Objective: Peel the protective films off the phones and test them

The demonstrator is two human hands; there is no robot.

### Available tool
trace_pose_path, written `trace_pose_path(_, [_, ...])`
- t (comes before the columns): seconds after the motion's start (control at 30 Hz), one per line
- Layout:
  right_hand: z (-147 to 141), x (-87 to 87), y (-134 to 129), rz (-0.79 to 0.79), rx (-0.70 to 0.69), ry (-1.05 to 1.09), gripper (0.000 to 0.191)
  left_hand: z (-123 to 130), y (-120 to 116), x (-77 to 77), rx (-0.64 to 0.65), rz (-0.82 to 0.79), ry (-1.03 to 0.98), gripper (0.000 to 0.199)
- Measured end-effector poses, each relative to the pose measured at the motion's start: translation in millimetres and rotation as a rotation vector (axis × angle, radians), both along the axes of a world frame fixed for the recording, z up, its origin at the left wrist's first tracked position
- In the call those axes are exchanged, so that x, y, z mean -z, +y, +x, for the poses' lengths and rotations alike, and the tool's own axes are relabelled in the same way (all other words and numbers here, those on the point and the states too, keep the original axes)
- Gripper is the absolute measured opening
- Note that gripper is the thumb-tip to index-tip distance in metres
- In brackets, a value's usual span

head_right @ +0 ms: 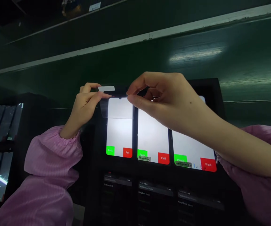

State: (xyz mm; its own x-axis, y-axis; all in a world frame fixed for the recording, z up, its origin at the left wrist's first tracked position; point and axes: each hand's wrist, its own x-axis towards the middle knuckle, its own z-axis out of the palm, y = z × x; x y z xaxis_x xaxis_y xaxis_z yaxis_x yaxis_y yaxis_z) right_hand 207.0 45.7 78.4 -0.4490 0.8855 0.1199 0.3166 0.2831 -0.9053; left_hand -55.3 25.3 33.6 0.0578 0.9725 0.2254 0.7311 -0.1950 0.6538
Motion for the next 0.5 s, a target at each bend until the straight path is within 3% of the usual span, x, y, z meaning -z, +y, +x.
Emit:
trace_pose_path(0.2, [-1.8,3.1,-6.0,0.033,-0.026,-0.025,0.007,-2.6,-10.1,1.9,0.037,0.054,0.040,0.030])
trace_pose_path(0.37, [-0.2,5.4,-10.1,0.016,-0.014,-0.076,0.007,-11.2,-60.7,-12.6,0.033,0.145,-0.089,0.028])
trace_pose_path(0.5, [-4.1,10.9,-10.5,0.002,-0.001,-0.090,0.007,-12.3,-100.4,-13.6,0.239,0.107,0.104,0.034])
